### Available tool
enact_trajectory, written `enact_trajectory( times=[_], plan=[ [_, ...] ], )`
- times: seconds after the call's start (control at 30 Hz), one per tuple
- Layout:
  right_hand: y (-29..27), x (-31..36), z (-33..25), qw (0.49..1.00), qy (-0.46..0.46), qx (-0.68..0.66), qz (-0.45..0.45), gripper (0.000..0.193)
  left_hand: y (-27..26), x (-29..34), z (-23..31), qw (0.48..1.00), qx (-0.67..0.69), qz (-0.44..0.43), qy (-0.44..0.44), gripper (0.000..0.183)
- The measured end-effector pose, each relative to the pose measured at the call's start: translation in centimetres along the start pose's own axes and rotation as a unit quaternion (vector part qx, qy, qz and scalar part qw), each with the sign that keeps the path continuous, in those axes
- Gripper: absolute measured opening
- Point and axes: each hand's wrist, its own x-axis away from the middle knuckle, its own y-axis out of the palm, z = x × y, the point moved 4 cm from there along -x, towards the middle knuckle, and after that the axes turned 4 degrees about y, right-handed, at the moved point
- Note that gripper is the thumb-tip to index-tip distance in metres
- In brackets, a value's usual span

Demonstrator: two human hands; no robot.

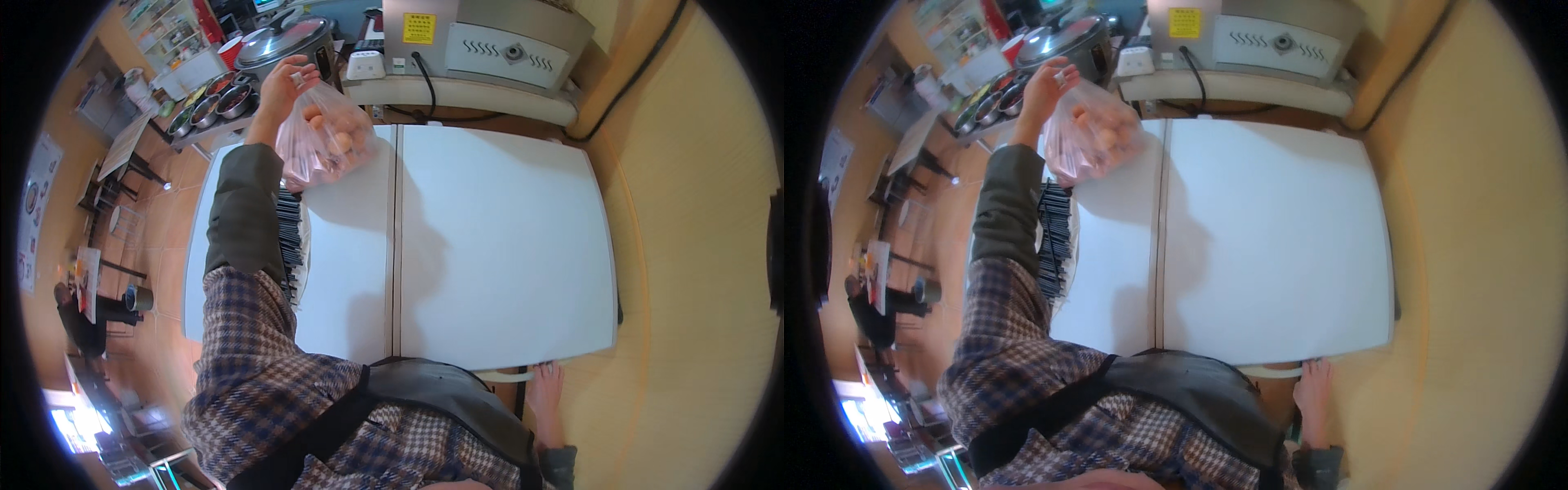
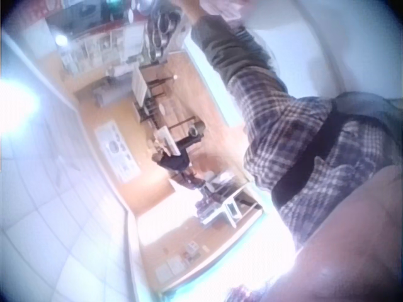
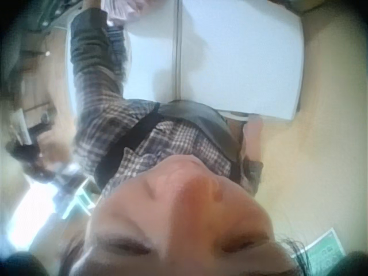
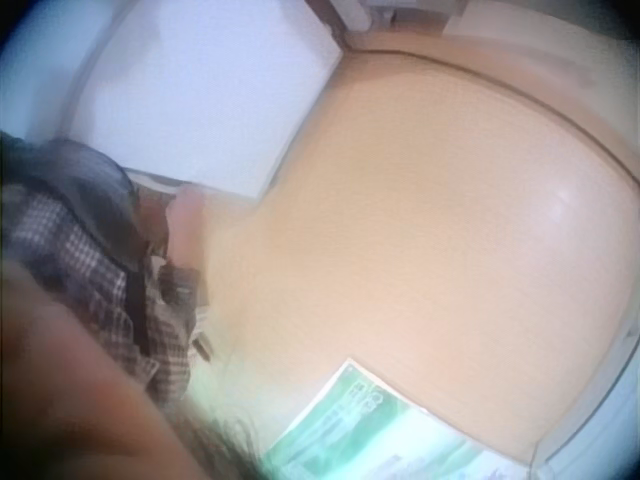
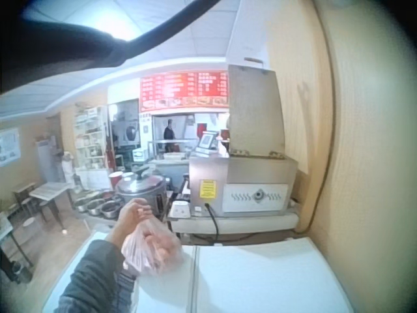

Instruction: The person pours a dark sauce from a metal pot into a large wok containing browned meat chunks, then adds water from a hose and stirs the mixture. They later retrieve a lid from a freezer, cover a pot, and scoop a yellow liquid from a rice cooker into a bowl.

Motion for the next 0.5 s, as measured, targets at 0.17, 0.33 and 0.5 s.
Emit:
enact_trajectory(
  times=[0.17,0.33,0.5],
  plan=[
    [1.8,-0.3,-3.0,0.987,-0.01,-0.095,-0.129,0.03,-1.1,-1.0,-1.3,0.996,-0.084,-0.031,-0.024,0.032],
    [-1.8,-2.6,-4.3,0.985,-0.041,-0.091,-0.141,0.03,-1.9,-0.1,-1.8,0.985,-0.156,-0.025,-0.064,0.04],
    [-19.7,-6.8,0.9,0.98,-0.149,-0.112,0.069,0.027,-3.7,1.8,-1.7,0.97,-0.241,-0.015,-0.029,0.043]
  ],
)
